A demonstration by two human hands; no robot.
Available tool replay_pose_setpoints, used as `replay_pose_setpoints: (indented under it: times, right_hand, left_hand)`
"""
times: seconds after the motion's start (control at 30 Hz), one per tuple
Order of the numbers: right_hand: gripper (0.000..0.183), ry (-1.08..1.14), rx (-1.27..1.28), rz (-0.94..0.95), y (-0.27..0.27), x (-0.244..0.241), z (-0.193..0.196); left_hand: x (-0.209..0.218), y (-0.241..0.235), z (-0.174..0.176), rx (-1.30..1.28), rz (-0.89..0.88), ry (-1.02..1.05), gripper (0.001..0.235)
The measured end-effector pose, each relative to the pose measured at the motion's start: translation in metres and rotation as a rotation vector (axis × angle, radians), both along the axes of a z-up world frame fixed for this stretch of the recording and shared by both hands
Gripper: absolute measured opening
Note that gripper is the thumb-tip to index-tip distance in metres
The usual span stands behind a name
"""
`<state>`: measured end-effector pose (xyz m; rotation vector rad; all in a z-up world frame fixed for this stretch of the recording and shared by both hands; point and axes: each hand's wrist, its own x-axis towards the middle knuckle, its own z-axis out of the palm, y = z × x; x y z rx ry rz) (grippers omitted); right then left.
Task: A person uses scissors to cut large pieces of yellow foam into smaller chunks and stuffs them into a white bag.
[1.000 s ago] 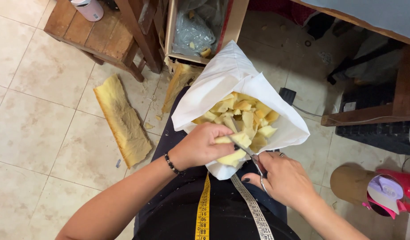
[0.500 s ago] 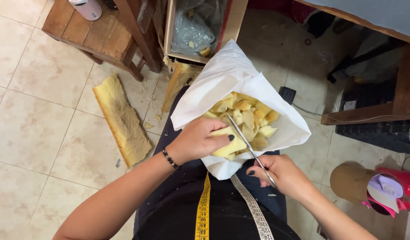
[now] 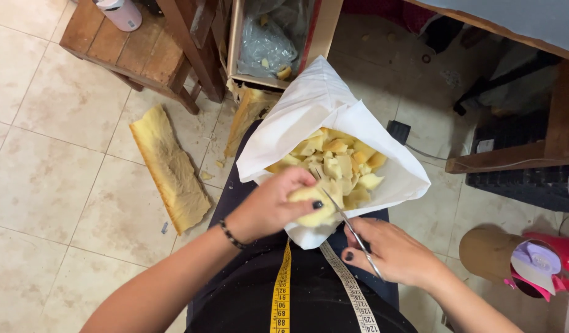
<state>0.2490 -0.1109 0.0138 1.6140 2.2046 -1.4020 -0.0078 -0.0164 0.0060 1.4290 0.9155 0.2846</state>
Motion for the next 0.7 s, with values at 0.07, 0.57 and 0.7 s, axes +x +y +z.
replay_pose_setpoints:
  times: [0.07,0.57,0.7]
  right_hand:
    - [0.052,-0.046,-0.008,-0.081,0.001,-0.006,-0.005]
    - [0.042,0.158,-0.159,-0.219,0.007,0.008,-0.007]
    - [0.062,0.121,-0.152,-0.047,0.009,0.006,0.011]
  left_hand:
    - [0.005,-0.003,-0.008,-0.003,0.043,-0.040,0.025]
    - [0.001,-0.003,-0.008,0.065,0.199,-0.101,0.048]
    - [-0.002,-0.004,0.011,-0.106,0.273,-0.137,0.055]
